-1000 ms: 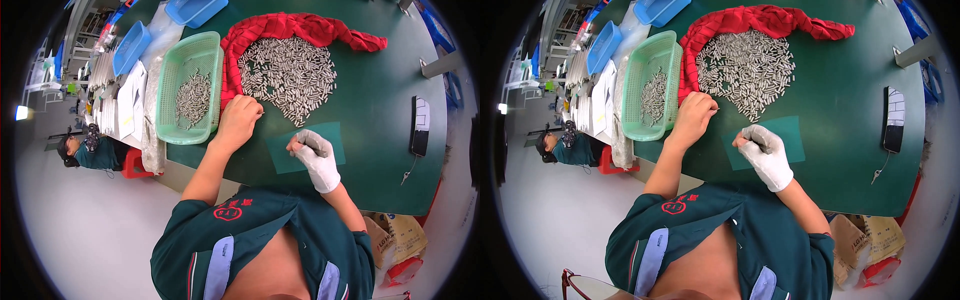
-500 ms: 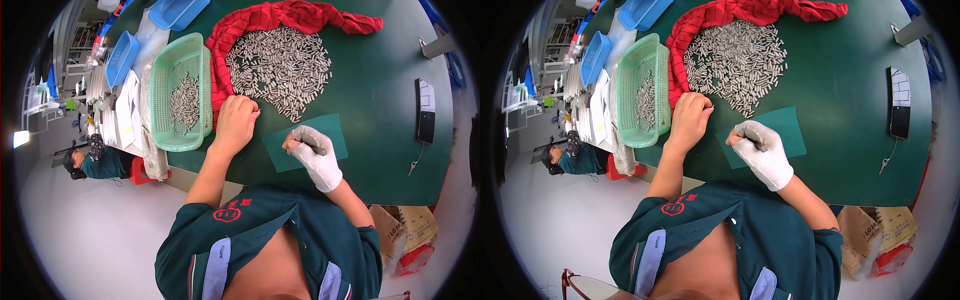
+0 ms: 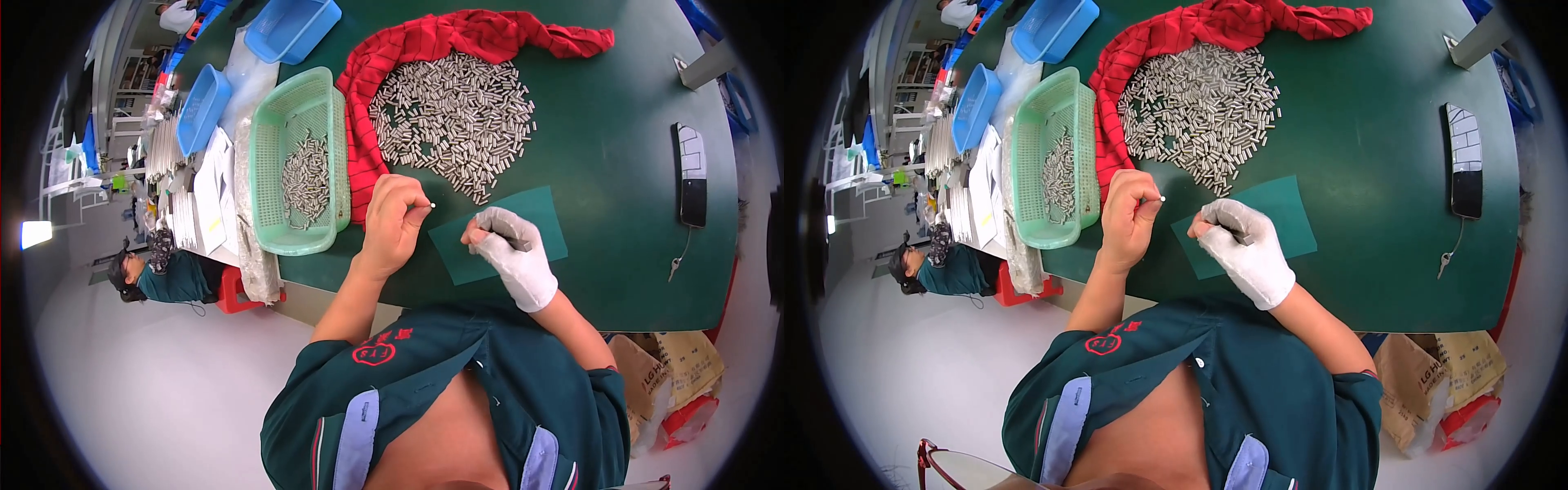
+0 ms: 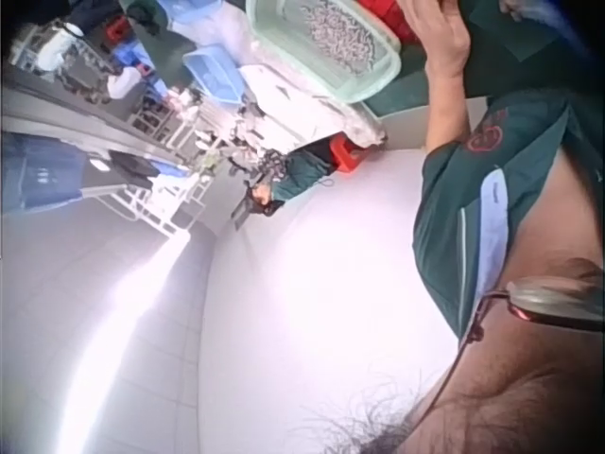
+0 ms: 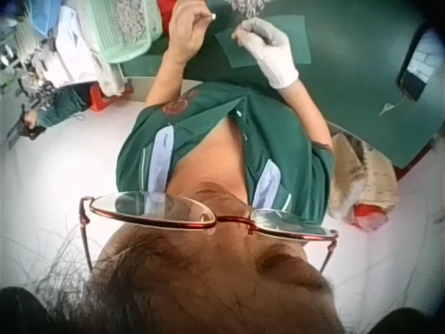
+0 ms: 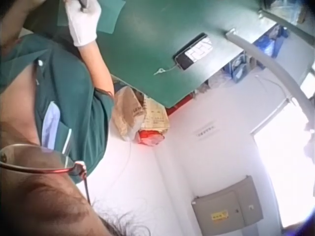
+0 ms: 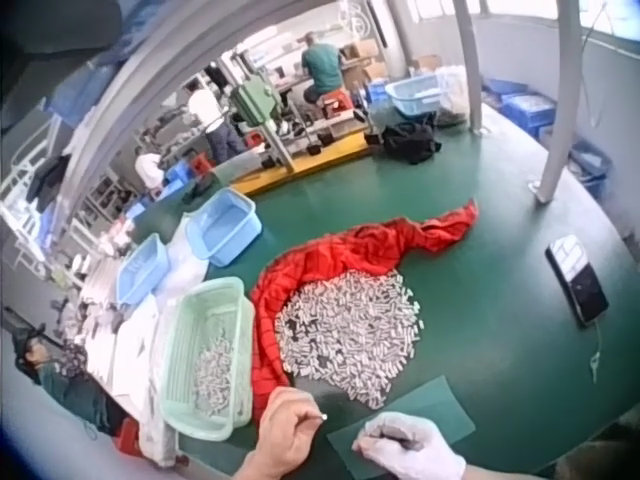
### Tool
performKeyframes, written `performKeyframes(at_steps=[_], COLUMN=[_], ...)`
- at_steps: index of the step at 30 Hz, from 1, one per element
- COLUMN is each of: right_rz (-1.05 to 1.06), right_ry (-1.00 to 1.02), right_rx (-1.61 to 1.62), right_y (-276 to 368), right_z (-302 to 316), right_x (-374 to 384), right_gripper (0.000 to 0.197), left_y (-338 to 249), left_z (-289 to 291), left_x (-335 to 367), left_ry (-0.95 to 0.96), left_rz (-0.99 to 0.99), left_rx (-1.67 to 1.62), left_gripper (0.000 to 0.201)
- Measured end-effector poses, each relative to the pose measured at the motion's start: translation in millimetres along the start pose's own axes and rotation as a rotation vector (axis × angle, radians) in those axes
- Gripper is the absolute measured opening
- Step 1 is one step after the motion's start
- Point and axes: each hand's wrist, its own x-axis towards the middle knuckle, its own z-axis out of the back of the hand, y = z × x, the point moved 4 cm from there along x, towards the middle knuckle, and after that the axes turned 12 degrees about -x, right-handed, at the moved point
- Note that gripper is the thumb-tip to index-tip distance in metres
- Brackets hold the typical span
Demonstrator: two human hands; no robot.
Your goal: The person picks up small metal components one by one from a pile and places them into a specific area on a desk, inspecting each component by hand before setting it down.
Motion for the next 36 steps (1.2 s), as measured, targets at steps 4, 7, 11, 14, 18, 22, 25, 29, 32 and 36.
performKeyframes(at_steps=[4, 7, 11, 14, 18, 22, 25, 29, 32, 36], right_rz=[0.001, 0.02, 0.075, 0.097, 0.096, 0.064, 0.066, 0.061, 0.094, 0.124], right_ry=[0.003, -0.021, -0.063, -0.094, -0.14, -0.144, -0.146, -0.136, -0.134, -0.187], right_rx=[-0.006, -0.012, -0.02, 0.021, 0.067, 0.054, 0.061, 0.083, 0.089, 0.128], right_y=[-0.8, -1.3, -2.9, -2.6, -3.3, -1.8, -1.2, -4.0, -5.7, 0.2], right_z=[-1.9, -3.2, -0.4, 2.6, 4.0, 5.1, 5.5, 6.7, 7.0, 12.4], right_x=[-0.6, -1.4, 1.2, 4.9, 8.6, 8.7, 7.8, 7.4, 7.3, 5.1], right_gripper=[0.007, 0.01, 0.02, 0.024, 0.027, 0.028, 0.027, 0.026, 0.022, 0.024], left_y=[-15.5, -20.9, -18.7, -12.6, -12.7, -15.3, -23.3, -19.9, -20.8, -12.5], left_z=[0.3, -0.9, -7.6, -18.1, -28.7, -35.4, -37.7, -29.4, -23.9, -34.2], left_x=[-2.2, -4.6, -9.4, -16.8, -22.1, -22.3, -17.0, -15.0, -7.1, -4.2], left_ry=[-0.023, -0.001, 0.024, 0.092, 0.183, 0.24, 0.285, 0.283, 0.255, 0.279], left_rz=[-0.105, -0.103, -0.08, 0.0, 0.052, 0.141, 0.209, 0.278, 0.128, 0.1], left_rx=[-0.023, -0.055, -0.087, -0.053, 0.156, 0.277, 0.186, 0.079, 0.177, 0.185], left_gripper=[0.017, 0.012, 0.013, 0.014, 0.017, 0.017, 0.018, 0.02, 0.025, 0.023])
